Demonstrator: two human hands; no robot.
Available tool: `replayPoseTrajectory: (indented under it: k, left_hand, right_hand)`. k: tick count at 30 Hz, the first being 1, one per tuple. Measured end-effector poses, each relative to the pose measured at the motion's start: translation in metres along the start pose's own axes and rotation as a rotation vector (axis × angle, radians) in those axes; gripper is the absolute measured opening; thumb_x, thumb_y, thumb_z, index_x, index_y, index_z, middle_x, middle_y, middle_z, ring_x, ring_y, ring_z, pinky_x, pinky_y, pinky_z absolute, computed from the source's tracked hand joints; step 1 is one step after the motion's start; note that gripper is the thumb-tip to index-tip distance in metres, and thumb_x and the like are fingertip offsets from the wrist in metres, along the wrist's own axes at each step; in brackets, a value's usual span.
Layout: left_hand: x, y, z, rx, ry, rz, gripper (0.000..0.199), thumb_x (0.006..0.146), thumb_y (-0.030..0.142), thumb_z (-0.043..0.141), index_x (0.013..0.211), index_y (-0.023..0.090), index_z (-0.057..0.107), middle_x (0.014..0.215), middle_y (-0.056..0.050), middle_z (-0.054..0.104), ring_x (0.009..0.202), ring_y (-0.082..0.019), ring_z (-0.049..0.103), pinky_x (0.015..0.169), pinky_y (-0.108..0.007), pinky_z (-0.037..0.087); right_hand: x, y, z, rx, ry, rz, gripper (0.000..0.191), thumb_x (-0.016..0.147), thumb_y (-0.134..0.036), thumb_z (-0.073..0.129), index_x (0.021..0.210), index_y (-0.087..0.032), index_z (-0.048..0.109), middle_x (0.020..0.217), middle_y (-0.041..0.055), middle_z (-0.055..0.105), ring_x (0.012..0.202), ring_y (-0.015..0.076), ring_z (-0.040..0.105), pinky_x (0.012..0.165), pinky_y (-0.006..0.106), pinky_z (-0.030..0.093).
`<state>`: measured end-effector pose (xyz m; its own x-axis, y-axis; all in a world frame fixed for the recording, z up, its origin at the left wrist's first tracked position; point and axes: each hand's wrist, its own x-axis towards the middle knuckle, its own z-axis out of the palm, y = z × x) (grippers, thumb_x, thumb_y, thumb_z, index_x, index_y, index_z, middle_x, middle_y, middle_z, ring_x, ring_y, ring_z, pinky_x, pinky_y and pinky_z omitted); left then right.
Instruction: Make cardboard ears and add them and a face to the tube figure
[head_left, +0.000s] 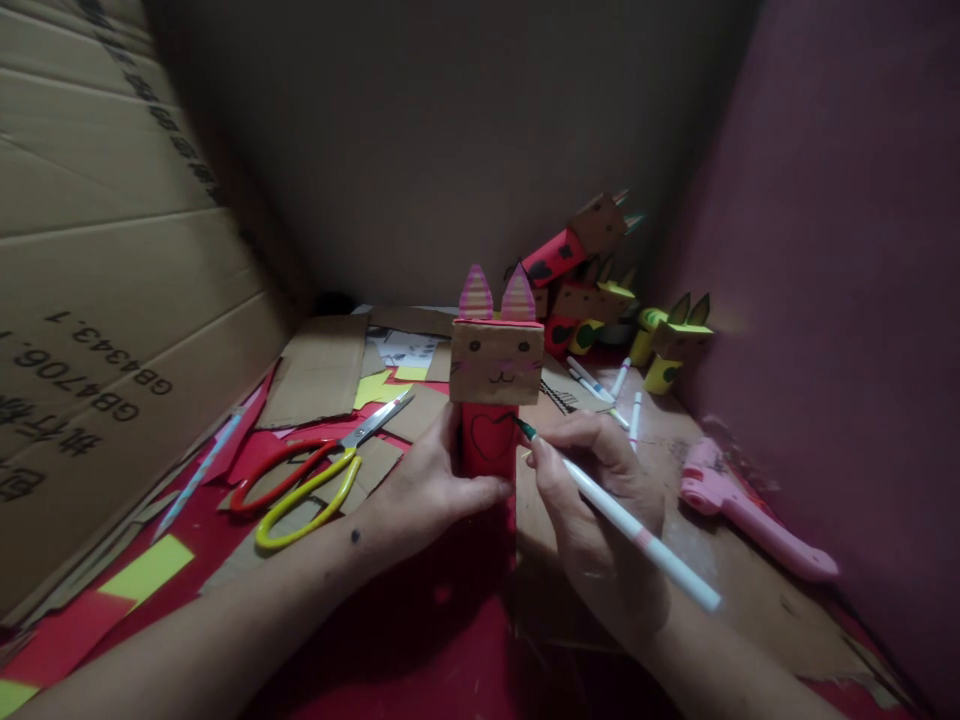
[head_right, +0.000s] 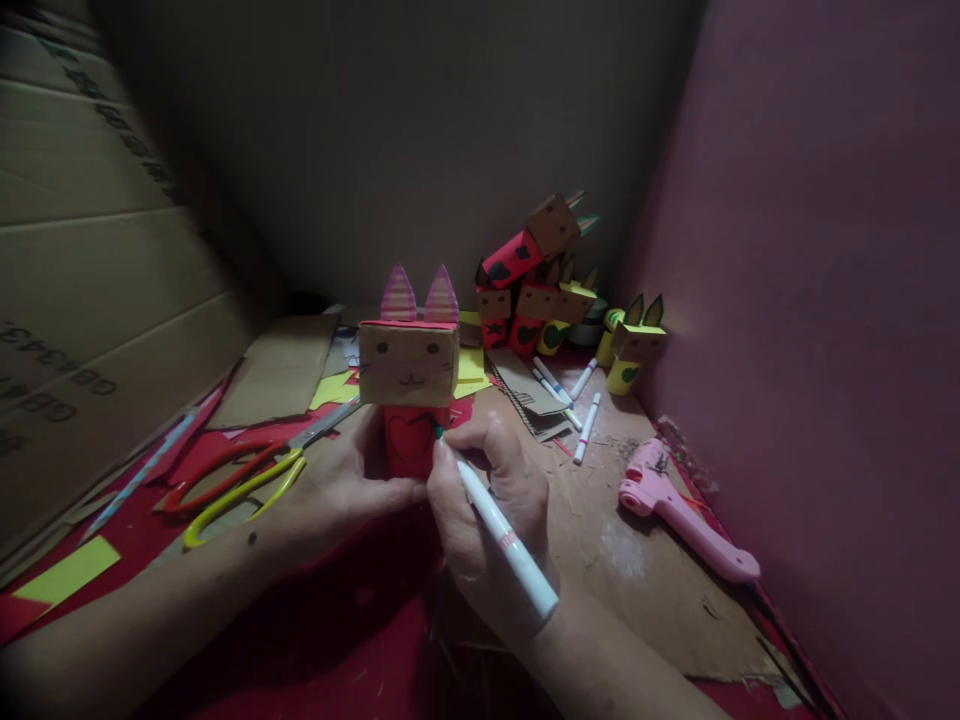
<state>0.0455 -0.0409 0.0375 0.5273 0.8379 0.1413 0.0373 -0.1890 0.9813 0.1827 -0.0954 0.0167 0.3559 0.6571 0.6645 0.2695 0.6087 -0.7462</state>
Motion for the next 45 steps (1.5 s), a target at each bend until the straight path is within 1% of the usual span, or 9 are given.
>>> replayPoseTrajectory:
  k: [4,11,14,20,23,27,34,40,45]
  left_hand:
    - [-0.0002,-0.0004,-0.0004,0.012,0.007,0.001,0.044,0.071,0.016,0.076,0.109,0.021,0.052,0.097,-0.001,0.068,0.083,-0.018,0.066,0.068,-0.027,0.057]
    - [-0.0001,-0.0047,-0.0001,-0.006,-0.007,0.031,0.046,0.072,0.018,0.076,0.112,0.021,0.052,0.095,0.000,0.067,0.087,-0.019,0.066,0.071,-0.027,0.056]
    - [-0.0009,-0.0032,-0.0004,-0.004,-0.011,0.022,0.045,0.073,0.018,0.075,0.111,0.021,0.052,0.094,0.000,0.067,0.085,-0.019,0.066,0.070,-0.027,0.056]
    - [-0.0020,0.0000,-0.0007,-0.016,-0.012,0.014,0.042,0.072,0.016,0.075,0.107,0.021,0.051,0.095,0.000,0.067,0.085,-0.018,0.064,0.071,-0.026,0.056]
    - [-0.0011,-0.0009,-0.0008,-0.003,-0.007,0.015,0.043,0.072,0.015,0.074,0.107,0.021,0.051,0.093,0.000,0.066,0.083,-0.017,0.063,0.070,-0.026,0.055]
    - [-0.0003,-0.0024,-0.0004,0.010,0.004,0.028,0.039,0.072,0.016,0.072,0.105,0.021,0.051,0.093,-0.001,0.065,0.082,-0.018,0.063,0.070,-0.028,0.055]
    - [-0.0007,-0.0015,0.0002,0.007,-0.017,0.017,0.043,0.072,0.016,0.071,0.109,0.022,0.051,0.095,-0.002,0.066,0.083,-0.021,0.064,0.069,-0.030,0.055]
    - [-0.0004,-0.0001,-0.0001,0.007,0.003,0.016,0.041,0.071,0.017,0.071,0.107,0.020,0.051,0.096,-0.002,0.065,0.086,-0.021,0.064,0.073,-0.031,0.055]
    - [-0.0002,0.0003,0.0001,0.010,-0.014,0.012,0.046,0.071,0.017,0.073,0.111,0.021,0.051,0.098,-0.003,0.067,0.089,-0.022,0.066,0.073,-0.030,0.056]
  right_hand:
    - [-0.0006,0.0010,-0.0009,-0.002,-0.011,0.020,0.013,0.084,-0.011,0.060,0.082,-0.023,0.058,0.079,-0.0045,0.056,0.067,0.0082,0.053,0.050,0.018,0.040]
    - [-0.0003,0.0009,-0.0012,0.014,-0.038,-0.065,0.018,0.085,-0.007,0.059,0.084,-0.024,0.058,0.075,-0.0071,0.053,0.066,0.0064,0.052,0.059,0.017,0.044]
    - [-0.0018,0.0004,-0.0015,0.020,-0.051,-0.056,0.018,0.085,-0.007,0.059,0.087,-0.025,0.059,0.077,-0.0066,0.054,0.071,0.0072,0.054,0.063,0.018,0.046]
    - [-0.0032,-0.0003,-0.0013,0.005,0.001,-0.009,0.016,0.084,-0.008,0.059,0.084,-0.024,0.059,0.080,-0.0056,0.056,0.071,0.0082,0.054,0.060,0.019,0.045]
    - [-0.0037,0.0001,-0.0019,0.019,-0.028,-0.040,0.017,0.085,-0.008,0.059,0.087,-0.025,0.058,0.078,-0.0058,0.054,0.071,0.0087,0.053,0.061,0.021,0.045]
    - [-0.0042,-0.0012,-0.0024,0.045,-0.105,0.000,0.016,0.087,-0.008,0.058,0.088,-0.025,0.058,0.079,-0.0049,0.053,0.070,0.0097,0.052,0.062,0.023,0.044]
    - [-0.0032,-0.0014,-0.0002,0.020,-0.039,-0.021,0.016,0.086,-0.009,0.059,0.086,-0.025,0.058,0.082,-0.0041,0.054,0.073,0.0100,0.053,0.057,0.021,0.043]
    - [-0.0022,0.0010,-0.0015,0.041,-0.118,-0.011,0.016,0.087,-0.008,0.058,0.089,-0.024,0.058,0.079,-0.0047,0.054,0.070,0.0095,0.053,0.062,0.023,0.045]
    - [-0.0017,-0.0008,-0.0001,0.020,-0.019,-0.014,0.015,0.086,-0.009,0.059,0.084,-0.024,0.058,0.075,-0.0048,0.053,0.065,0.0097,0.053,0.053,0.022,0.042]
